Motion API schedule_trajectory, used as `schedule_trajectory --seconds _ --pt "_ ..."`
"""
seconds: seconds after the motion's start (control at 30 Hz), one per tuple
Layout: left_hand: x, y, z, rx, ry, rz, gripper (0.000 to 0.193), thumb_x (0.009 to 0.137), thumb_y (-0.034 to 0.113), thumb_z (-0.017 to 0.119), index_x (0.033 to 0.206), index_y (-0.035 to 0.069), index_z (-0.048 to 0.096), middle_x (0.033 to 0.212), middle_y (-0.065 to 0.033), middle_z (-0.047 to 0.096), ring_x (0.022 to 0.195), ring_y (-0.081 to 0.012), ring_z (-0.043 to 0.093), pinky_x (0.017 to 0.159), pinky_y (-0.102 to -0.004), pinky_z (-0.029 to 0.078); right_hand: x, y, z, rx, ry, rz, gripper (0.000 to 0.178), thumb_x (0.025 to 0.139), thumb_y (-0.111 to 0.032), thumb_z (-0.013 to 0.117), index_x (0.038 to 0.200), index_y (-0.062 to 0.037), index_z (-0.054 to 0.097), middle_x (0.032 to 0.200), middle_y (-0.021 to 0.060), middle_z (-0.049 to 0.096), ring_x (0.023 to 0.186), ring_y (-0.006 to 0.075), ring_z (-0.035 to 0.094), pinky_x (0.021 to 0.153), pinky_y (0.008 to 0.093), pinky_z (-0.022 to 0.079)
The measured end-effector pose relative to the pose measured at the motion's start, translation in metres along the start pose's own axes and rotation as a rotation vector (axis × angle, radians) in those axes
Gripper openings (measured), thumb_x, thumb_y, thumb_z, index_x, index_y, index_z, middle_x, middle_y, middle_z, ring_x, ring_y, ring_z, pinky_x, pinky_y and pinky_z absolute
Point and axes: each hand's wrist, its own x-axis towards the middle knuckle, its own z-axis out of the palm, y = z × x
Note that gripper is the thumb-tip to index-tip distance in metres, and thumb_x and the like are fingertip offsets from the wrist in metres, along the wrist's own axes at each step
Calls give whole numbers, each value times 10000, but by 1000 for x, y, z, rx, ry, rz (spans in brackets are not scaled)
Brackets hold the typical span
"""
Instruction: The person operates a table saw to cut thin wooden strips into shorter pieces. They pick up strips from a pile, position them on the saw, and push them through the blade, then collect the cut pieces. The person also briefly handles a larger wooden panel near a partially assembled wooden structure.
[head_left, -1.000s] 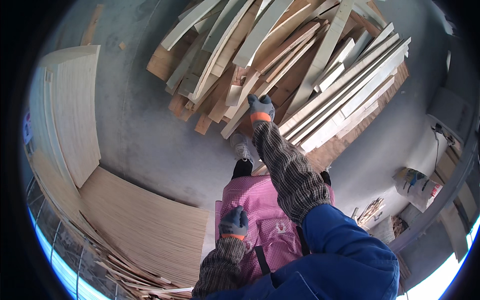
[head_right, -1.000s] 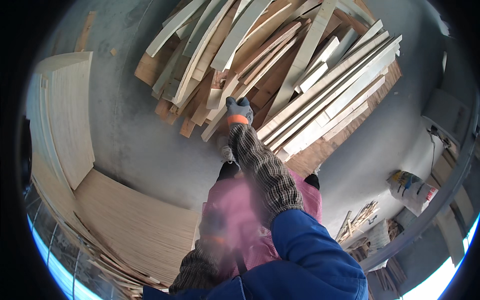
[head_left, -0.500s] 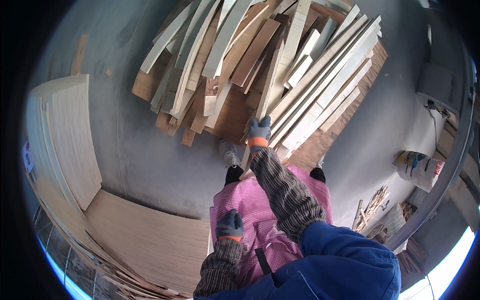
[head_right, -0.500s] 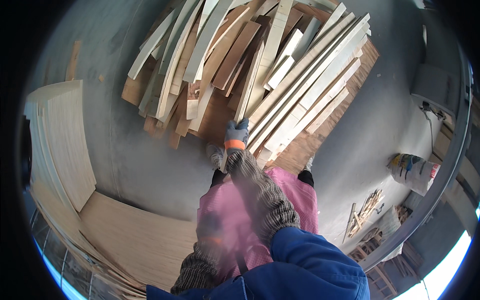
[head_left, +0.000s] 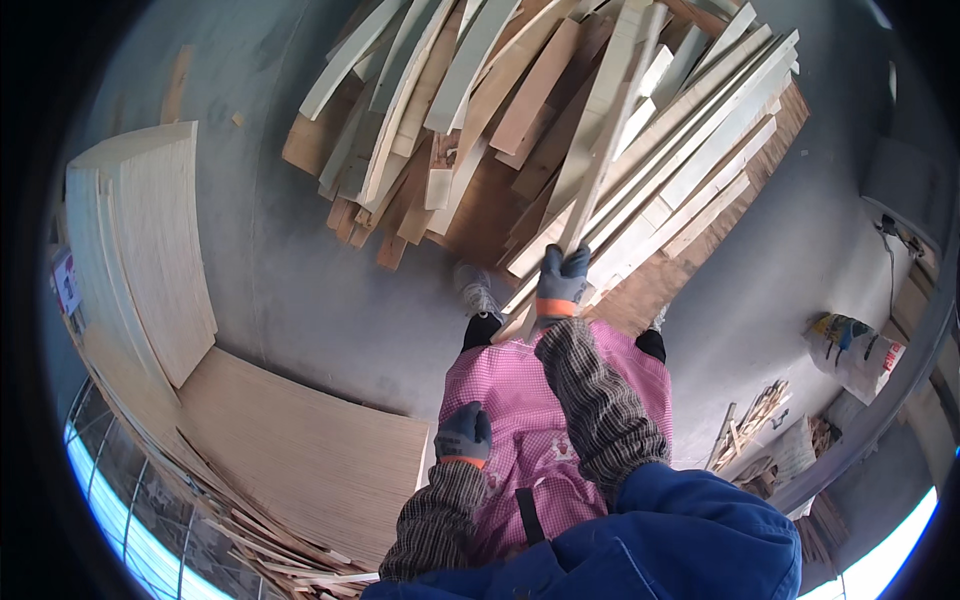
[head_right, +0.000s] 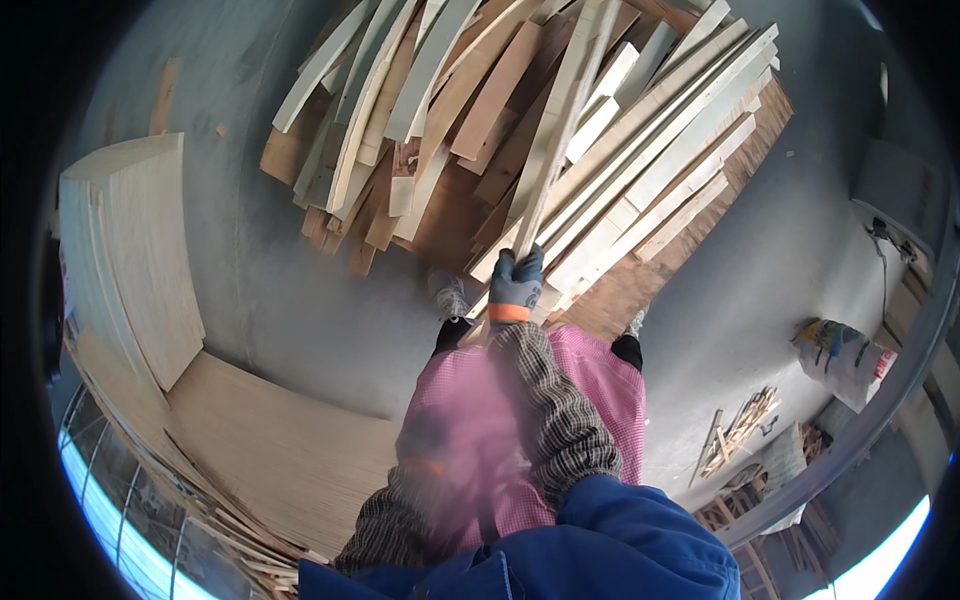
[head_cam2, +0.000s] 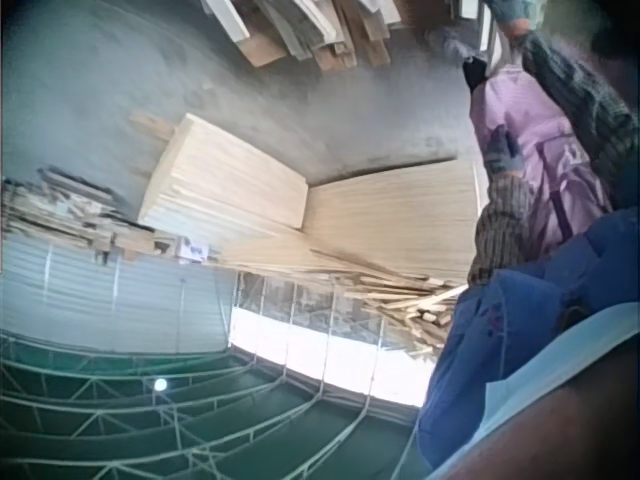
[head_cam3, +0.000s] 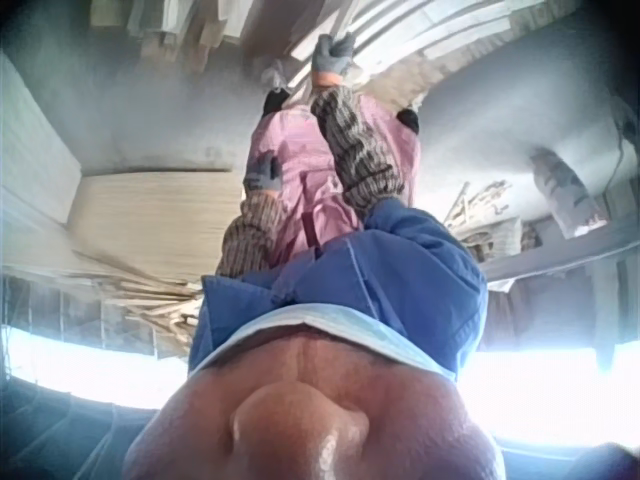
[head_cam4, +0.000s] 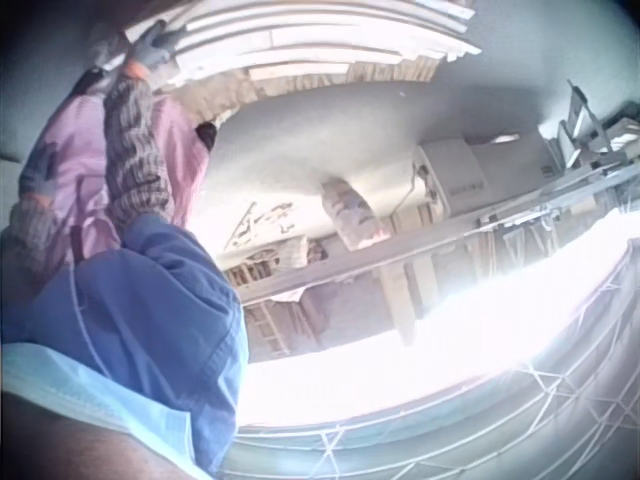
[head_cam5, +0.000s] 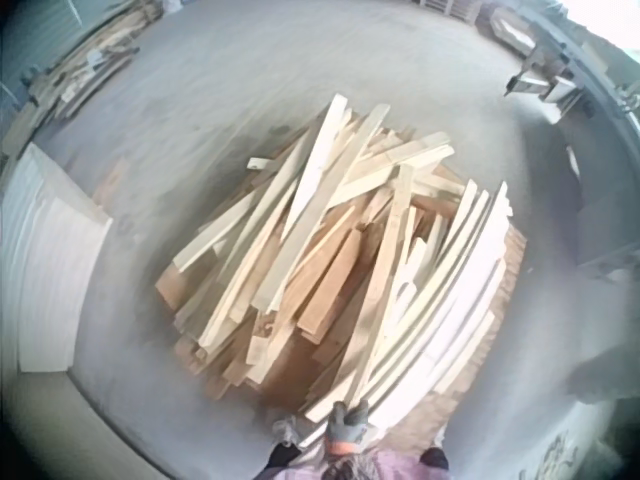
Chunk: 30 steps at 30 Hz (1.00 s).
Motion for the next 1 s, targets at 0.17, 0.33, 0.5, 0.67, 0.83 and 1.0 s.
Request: schedule_trajectory --seconds 0.17,0.33,0.5,0.67,0.83,1.0 --pt "2 -8 2 -23 10 2 211 891 217 614 1010 49 661 887 -164 690 778 -361 666 707 -458 548 50 -29 -9 -655 203 -319 543 834 -139 723 1310 16 511 1248 207 553 1108 305 562 963 384 449" --pt "-4 -21 13 -6 88 -1 199 888 213 615 1000 55 662 867 -155 692 764 -358 664 690 -465 545 55 -52 51 -311 -105 -339 563 806 -116 742 1319 -28 527 1264 184 553 1130 347 566 1009 404 441" --pt "7 -16 1 -3 50 -4 194 886 220 616 994 67 665 865 -150 696 760 -358 667 678 -463 543 60 56 129 -732 -357 28 614 795 -280 764 1311 -41 535 1251 153 620 1122 262 614 958 364 483" --pt "8 -10 -4 11 68 -43 193 881 231 624 983 74 672 855 -143 698 745 -357 668 678 -462 543 103 111 166 -669 -441 434 624 730 -342 778 1255 -58 596 1189 158 652 1094 311 615 932 384 477" --pt "28 -9 -14 -31 78 2 183 879 228 629 992 88 665 821 -145 693 724 -364 665 662 -464 541 139 189 194 -264 -279 385 314 757 -147 763 1045 -40 697 818 69 687 606 178 577 548 339 455" --pt "6 -4 1 -137 116 -135 176 878 226 636 996 96 653 836 -147 692 713 -375 658 640 -471 534 80 111 184 -12 -484 356 266 794 -67 754 1049 -42 683 845 28 699 627 119 584 561 275 466"
